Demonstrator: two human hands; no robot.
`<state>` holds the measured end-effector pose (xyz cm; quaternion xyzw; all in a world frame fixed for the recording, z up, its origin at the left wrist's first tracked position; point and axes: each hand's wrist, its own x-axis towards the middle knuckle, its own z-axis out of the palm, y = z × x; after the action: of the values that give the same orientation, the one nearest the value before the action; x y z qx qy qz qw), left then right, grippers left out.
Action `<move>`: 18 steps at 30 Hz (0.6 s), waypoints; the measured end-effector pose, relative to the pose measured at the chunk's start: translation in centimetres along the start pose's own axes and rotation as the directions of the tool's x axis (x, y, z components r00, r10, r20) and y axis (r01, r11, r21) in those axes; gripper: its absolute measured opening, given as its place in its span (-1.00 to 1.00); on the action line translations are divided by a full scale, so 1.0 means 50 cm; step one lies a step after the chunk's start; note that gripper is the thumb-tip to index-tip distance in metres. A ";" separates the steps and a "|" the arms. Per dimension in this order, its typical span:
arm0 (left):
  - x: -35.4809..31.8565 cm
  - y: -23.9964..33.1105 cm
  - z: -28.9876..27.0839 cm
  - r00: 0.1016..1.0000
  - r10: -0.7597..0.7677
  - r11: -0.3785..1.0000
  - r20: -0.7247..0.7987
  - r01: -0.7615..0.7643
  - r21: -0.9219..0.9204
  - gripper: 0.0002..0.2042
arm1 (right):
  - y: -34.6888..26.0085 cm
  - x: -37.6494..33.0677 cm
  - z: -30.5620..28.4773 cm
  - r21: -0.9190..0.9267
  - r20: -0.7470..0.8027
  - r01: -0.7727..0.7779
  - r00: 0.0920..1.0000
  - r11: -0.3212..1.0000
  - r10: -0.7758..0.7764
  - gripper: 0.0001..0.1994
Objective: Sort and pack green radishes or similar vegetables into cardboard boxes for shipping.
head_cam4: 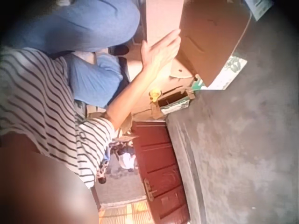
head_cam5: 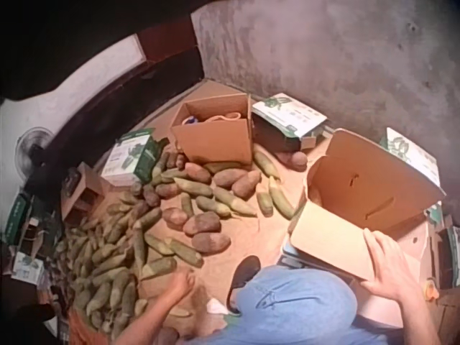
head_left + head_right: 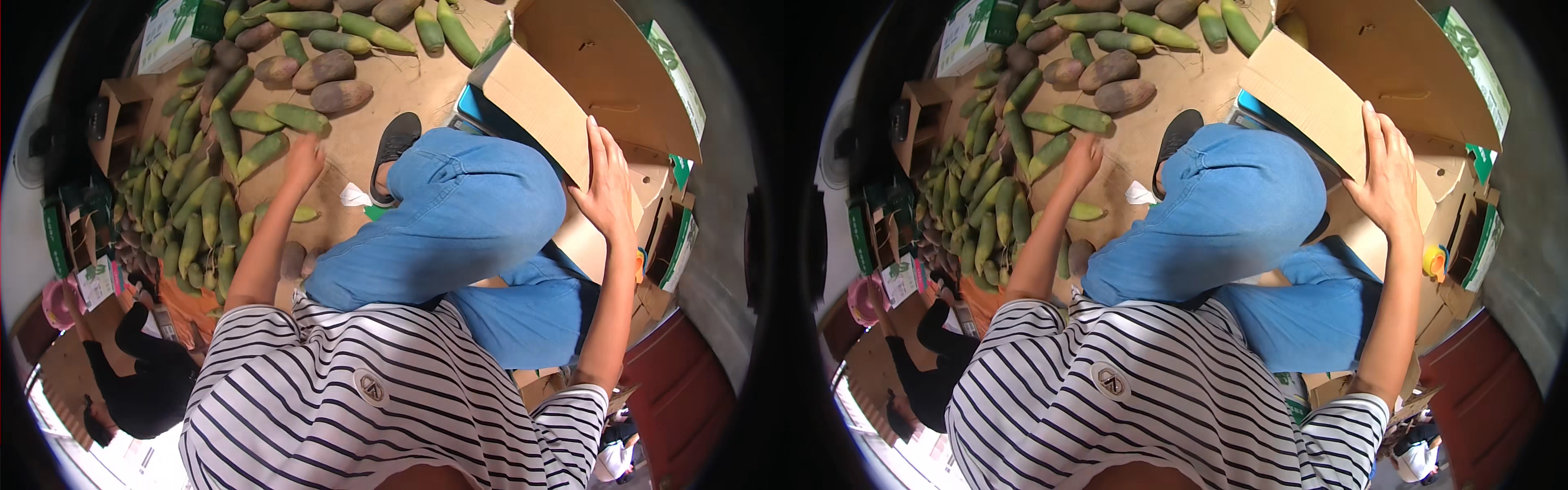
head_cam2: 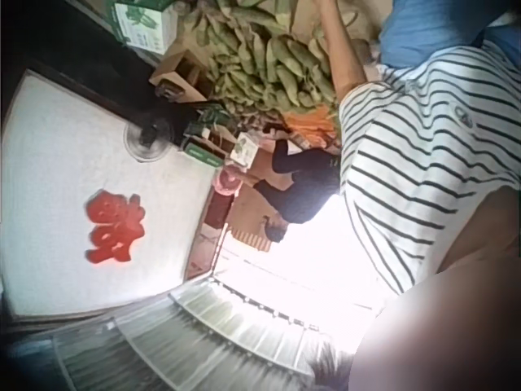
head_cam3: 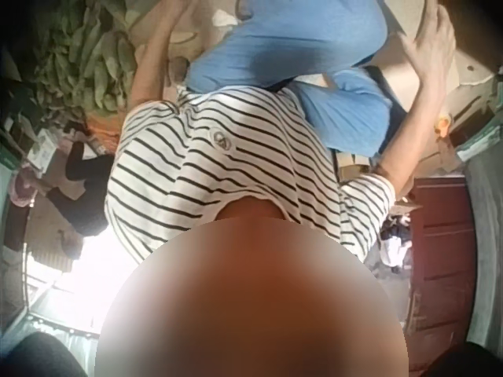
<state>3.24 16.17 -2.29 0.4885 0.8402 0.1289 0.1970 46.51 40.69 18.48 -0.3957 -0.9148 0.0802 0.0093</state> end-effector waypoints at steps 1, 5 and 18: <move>-0.048 -0.065 0.021 0.997 -0.063 0.995 0.042 0.059 0.079 -0.81 | 0.000 0.004 0.008 0.007 -0.002 0.011 1.000 1.000 -0.011 0.01; -0.175 -0.184 0.077 0.885 -0.292 0.901 0.364 0.127 0.415 -0.65 | 0.004 0.002 0.007 -0.028 0.006 -0.017 1.000 0.999 0.017 0.03; -0.220 -0.214 0.136 0.785 -0.205 0.713 0.584 -0.289 0.639 -0.62 | -0.003 0.016 0.012 -0.077 -0.011 -0.018 1.000 0.997 0.017 0.06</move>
<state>3.00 1.52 -10.44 0.5599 0.7000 -0.3609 0.2575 45.78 41.08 17.88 -0.4042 -0.9137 0.0430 -0.0017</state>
